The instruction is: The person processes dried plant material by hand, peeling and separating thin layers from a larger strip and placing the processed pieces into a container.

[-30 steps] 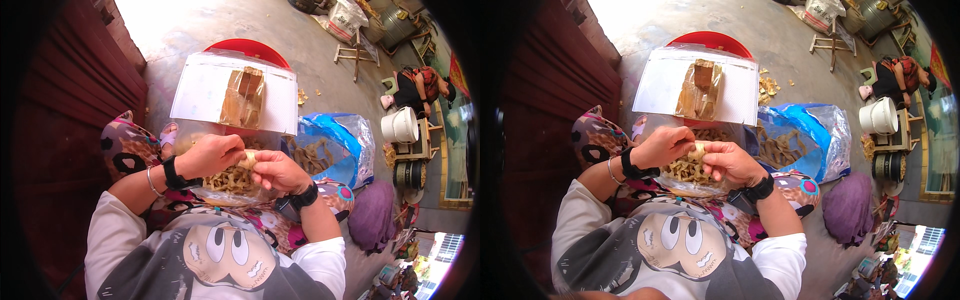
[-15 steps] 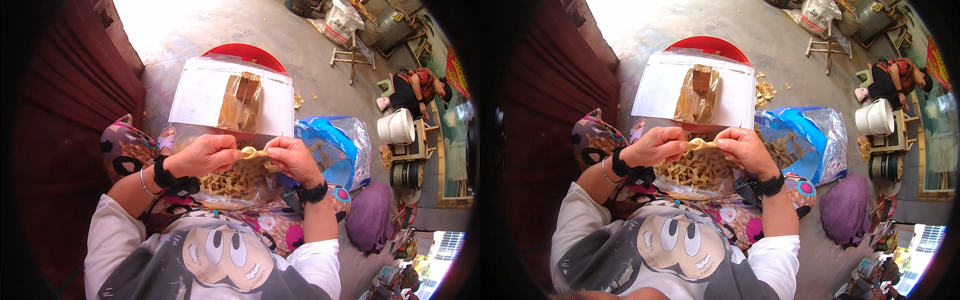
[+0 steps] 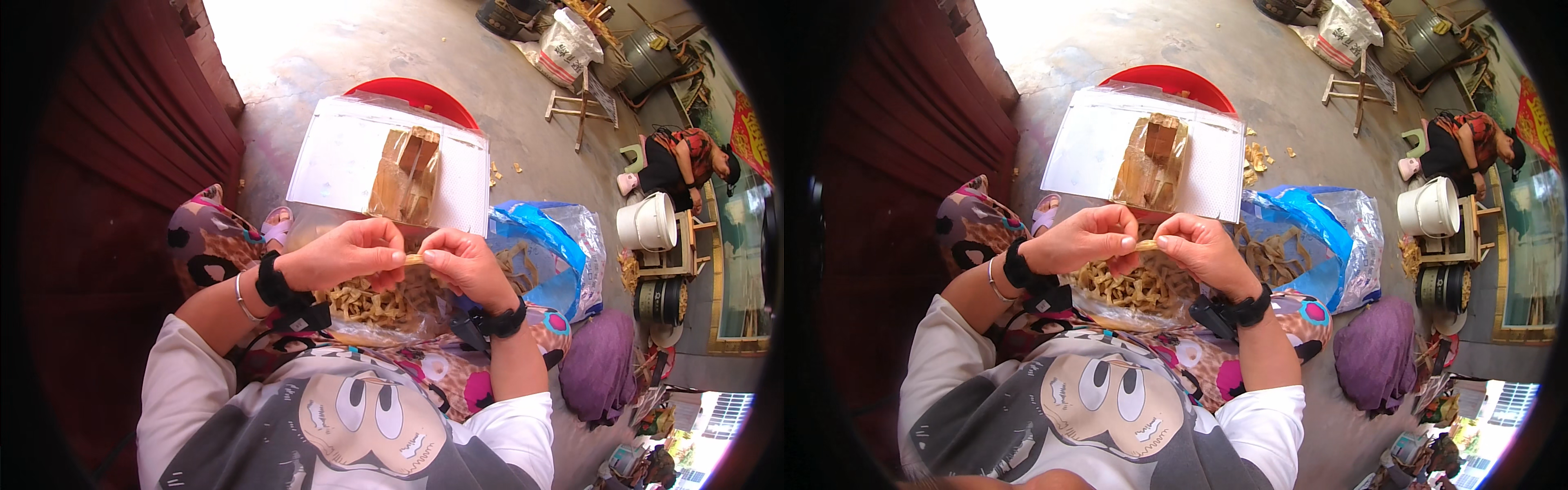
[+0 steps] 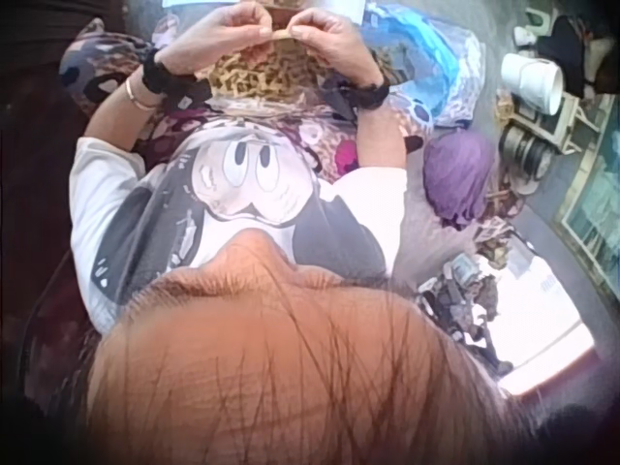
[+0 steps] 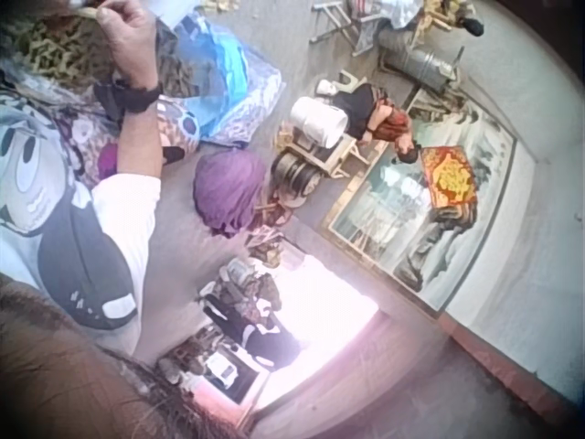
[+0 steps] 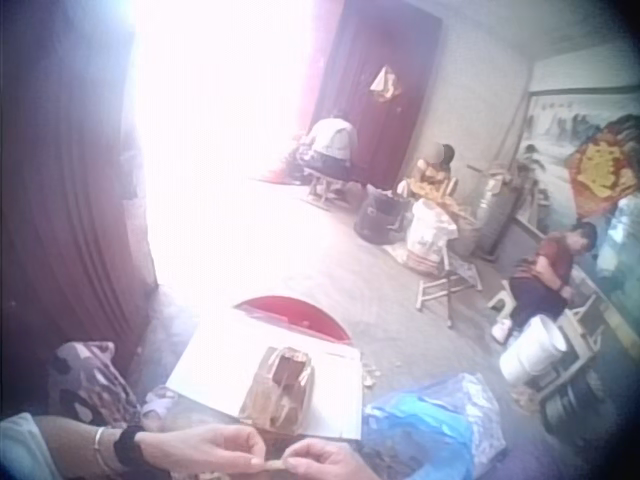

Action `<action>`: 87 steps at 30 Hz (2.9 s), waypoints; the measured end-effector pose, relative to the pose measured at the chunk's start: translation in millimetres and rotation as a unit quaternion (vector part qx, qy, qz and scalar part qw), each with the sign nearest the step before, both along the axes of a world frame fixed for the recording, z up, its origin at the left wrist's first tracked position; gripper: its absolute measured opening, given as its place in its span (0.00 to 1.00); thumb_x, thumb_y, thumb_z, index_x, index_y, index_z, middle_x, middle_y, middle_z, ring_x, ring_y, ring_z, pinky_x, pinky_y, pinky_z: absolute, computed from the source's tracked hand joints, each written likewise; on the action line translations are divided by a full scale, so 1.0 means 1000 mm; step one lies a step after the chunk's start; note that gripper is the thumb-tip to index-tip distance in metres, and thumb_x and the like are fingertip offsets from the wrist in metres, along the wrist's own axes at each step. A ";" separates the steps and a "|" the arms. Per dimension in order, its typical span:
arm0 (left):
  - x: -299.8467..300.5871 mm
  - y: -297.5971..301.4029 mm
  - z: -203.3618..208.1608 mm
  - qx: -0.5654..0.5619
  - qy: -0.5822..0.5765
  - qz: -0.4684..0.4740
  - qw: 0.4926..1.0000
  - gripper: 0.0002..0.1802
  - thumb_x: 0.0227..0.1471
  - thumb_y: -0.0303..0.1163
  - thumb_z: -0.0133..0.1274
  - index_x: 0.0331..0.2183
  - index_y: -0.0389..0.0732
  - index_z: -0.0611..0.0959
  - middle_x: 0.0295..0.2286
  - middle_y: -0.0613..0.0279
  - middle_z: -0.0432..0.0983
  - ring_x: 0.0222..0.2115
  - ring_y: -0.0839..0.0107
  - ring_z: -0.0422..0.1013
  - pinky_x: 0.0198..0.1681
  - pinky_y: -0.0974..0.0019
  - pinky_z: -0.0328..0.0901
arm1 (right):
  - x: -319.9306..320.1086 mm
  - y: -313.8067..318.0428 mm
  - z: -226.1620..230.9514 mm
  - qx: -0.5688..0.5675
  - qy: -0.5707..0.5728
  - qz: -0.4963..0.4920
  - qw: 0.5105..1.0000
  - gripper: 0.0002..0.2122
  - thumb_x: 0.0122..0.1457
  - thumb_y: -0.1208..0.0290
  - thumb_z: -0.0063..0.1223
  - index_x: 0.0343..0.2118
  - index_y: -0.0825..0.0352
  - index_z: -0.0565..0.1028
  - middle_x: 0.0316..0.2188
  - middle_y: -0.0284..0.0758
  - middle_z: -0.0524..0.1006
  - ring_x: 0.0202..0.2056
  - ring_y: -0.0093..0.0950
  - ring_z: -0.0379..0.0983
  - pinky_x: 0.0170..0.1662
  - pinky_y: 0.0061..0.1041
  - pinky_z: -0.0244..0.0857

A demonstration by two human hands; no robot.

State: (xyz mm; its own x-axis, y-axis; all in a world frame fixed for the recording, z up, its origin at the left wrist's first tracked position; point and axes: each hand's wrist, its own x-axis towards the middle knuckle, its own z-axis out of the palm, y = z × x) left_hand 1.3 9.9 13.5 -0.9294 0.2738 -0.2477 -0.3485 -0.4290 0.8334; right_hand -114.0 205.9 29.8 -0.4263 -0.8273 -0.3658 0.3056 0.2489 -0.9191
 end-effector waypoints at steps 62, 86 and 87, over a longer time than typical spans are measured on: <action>-0.006 0.028 0.008 -0.538 0.311 0.069 0.781 0.06 0.44 0.25 0.48 0.28 0.35 0.70 0.25 0.49 0.70 0.27 0.50 0.69 0.29 0.58 0.64 | 0.025 0.008 -0.014 -0.076 -0.071 -0.092 0.990 0.16 0.56 0.71 0.55 0.46 0.68 0.69 0.29 0.28 0.73 0.24 0.14 0.68 0.25 0.12 0.65; -0.009 0.004 0.007 -0.478 0.251 0.085 0.837 0.10 0.51 0.33 0.52 0.25 0.36 0.76 0.21 0.52 0.73 0.23 0.56 0.72 0.25 0.62 0.65 | 0.014 -0.001 0.005 0.026 -0.054 -0.065 0.996 0.12 0.61 0.68 0.46 0.44 0.68 0.71 0.29 0.30 0.75 0.20 0.12 0.67 0.20 0.09 0.60; -0.009 0.002 0.010 -0.457 0.220 0.075 0.858 0.10 0.51 0.33 0.52 0.25 0.36 0.75 0.21 0.52 0.73 0.22 0.56 0.71 0.25 0.62 0.65 | 0.009 0.002 0.007 0.054 -0.061 -0.032 0.996 0.12 0.61 0.68 0.46 0.44 0.68 0.71 0.27 0.29 0.74 0.19 0.11 0.65 0.19 0.09 0.58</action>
